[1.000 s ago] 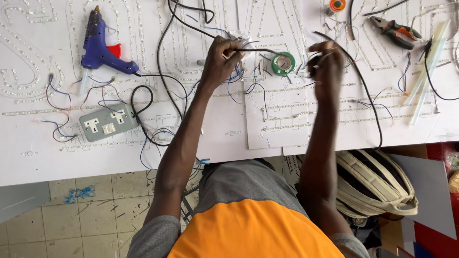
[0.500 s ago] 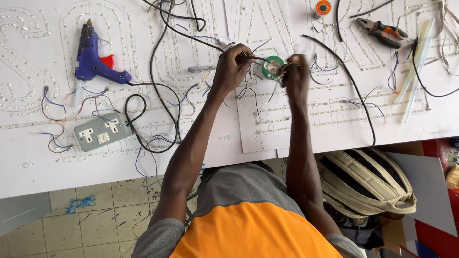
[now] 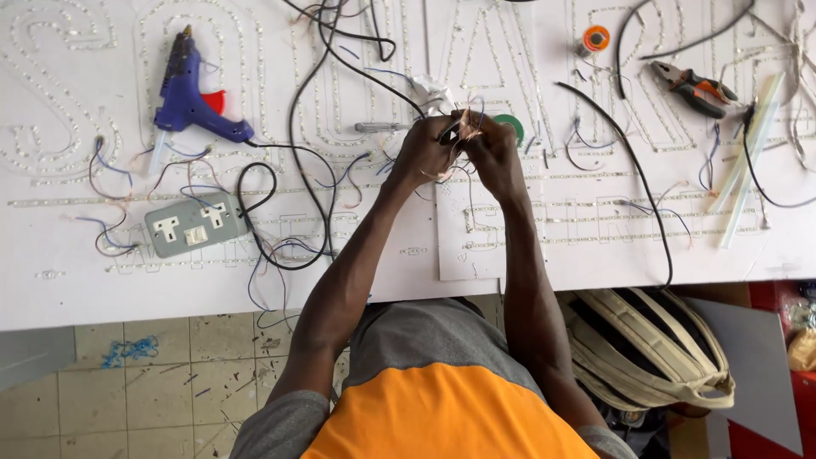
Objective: Securing LED strips and electrical wires to a sign board using a hot glue gun and tape
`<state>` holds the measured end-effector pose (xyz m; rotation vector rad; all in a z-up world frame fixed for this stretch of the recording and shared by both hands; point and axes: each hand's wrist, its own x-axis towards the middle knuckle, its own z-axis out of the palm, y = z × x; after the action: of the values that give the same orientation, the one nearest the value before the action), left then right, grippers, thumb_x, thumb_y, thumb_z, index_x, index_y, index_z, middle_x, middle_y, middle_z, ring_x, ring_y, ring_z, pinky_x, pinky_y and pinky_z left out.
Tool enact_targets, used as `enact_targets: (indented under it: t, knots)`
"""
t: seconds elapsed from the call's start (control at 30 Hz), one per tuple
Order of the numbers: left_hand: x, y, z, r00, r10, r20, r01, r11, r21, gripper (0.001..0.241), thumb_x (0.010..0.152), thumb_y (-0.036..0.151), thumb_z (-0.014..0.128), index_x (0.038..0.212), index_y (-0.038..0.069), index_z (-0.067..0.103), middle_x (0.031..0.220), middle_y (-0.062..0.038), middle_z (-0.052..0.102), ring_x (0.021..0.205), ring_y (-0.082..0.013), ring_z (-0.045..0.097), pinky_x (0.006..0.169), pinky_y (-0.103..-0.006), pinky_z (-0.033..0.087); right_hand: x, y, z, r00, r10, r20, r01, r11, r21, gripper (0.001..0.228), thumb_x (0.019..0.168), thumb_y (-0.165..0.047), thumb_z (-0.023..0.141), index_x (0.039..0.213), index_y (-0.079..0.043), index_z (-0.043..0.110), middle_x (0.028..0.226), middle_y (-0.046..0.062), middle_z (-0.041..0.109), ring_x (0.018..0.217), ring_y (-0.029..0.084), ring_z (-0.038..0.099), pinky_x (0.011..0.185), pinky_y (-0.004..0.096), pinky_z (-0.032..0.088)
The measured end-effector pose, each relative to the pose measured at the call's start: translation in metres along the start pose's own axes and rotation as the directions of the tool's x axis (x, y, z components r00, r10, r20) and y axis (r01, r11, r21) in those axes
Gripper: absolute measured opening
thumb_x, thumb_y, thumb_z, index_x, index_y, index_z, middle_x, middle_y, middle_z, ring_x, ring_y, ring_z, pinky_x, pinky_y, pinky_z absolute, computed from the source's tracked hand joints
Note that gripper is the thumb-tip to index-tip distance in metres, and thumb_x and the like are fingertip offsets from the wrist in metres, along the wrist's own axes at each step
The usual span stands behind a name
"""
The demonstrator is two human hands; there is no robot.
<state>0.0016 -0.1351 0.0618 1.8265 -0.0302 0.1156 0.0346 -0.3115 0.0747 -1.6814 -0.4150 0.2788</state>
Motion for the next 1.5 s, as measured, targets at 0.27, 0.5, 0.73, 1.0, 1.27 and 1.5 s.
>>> enact_targets:
  t: [0.27, 0.5, 0.73, 1.0, 1.27, 1.5]
  knots:
    - [-0.028, -0.008, -0.048, 0.997, 0.007, -0.073, -0.015, 0.994, -0.113, 0.004, 0.098, 0.014, 0.083, 0.102, 0.012, 0.083, 0.062, 0.001, 0.055, 0.062, -0.0088, 0.054, 0.059, -0.0307, 0.043, 0.010, 0.054, 0.031, 0.991, -0.131, 0.021, 0.132, 0.952, -0.277, 0.021, 0.104, -0.006, 0.063, 0.116, -0.009, 0.080, 0.085, 0.014, 0.076, 0.074, 0.026, 0.063, 0.073, 0.040, 0.053]
    - [-0.021, -0.033, -0.128, 0.975, 0.036, -0.219, -0.085, 0.972, -0.219, 0.019, 0.115, 0.026, 0.071, 0.117, 0.011, 0.083, 0.088, -0.013, 0.072, 0.079, -0.0220, 0.067, 0.077, -0.0384, 0.056, 0.019, 0.024, 0.013, 0.971, -0.093, -0.222, 0.052, 0.982, -0.182, 0.032, 0.105, 0.004, 0.049, 0.128, 0.006, 0.071, 0.085, 0.010, 0.067, 0.074, 0.016, 0.058, 0.070, 0.027, 0.047]
    - [-0.052, 0.042, -0.192, 0.798, 0.095, -0.595, -0.272, 0.938, -0.216, 0.053, 0.117, 0.055, 0.054, 0.101, 0.009, 0.075, 0.066, 0.006, 0.038, 0.064, -0.0062, 0.037, 0.067, -0.0274, 0.034, 0.027, 0.004, 0.003, 0.955, -0.022, -0.295, 0.067, 0.988, 0.142, 0.014, 0.115, -0.015, 0.055, 0.104, -0.013, 0.062, 0.071, 0.000, 0.053, 0.060, 0.007, 0.047, 0.053, 0.024, 0.034]
    - [-0.058, 0.075, -0.056, 0.982, 0.103, -0.159, -0.188, 0.653, -0.734, 0.058, 0.117, 0.058, 0.053, 0.102, 0.006, 0.076, 0.059, 0.001, 0.045, 0.052, -0.0077, 0.039, 0.054, -0.0252, 0.029, 0.024, 0.005, 0.088, 0.926, 0.296, 0.236, -0.376, 0.639, 0.671, 0.058, 0.103, -0.009, 0.061, 0.160, -0.015, 0.063, 0.054, 0.000, 0.035, 0.044, 0.008, 0.037, 0.042, 0.021, 0.026]
    - [-0.071, 0.032, -0.071, 0.990, -0.144, 0.000, 0.109, 0.746, -0.657, 0.022, 0.114, 0.032, 0.065, 0.122, 0.011, 0.067, 0.088, -0.005, 0.070, 0.080, -0.0174, 0.074, 0.077, -0.0313, 0.061, 0.030, 0.024, 0.039, 0.874, 0.174, 0.453, -0.485, 0.361, 0.797, 0.015, 0.113, -0.030, 0.067, 0.105, -0.016, 0.066, 0.071, -0.008, 0.037, 0.054, 0.003, 0.023, 0.042, 0.019, 0.016]
    - [-0.003, -0.021, -0.146, 0.909, -0.266, -0.321, 0.157, 0.932, -0.327, 0.087, 0.094, 0.057, 0.076, 0.163, 0.011, 0.048, 0.151, -0.015, 0.067, 0.128, -0.0255, 0.071, 0.093, -0.0328, 0.062, 0.039, 0.007, 0.001, 0.896, 0.202, 0.394, -0.442, 0.349, 0.826, 0.025, 0.113, -0.034, 0.067, 0.094, -0.019, 0.062, 0.073, -0.003, 0.035, 0.057, 0.008, 0.025, 0.042, 0.020, 0.022]
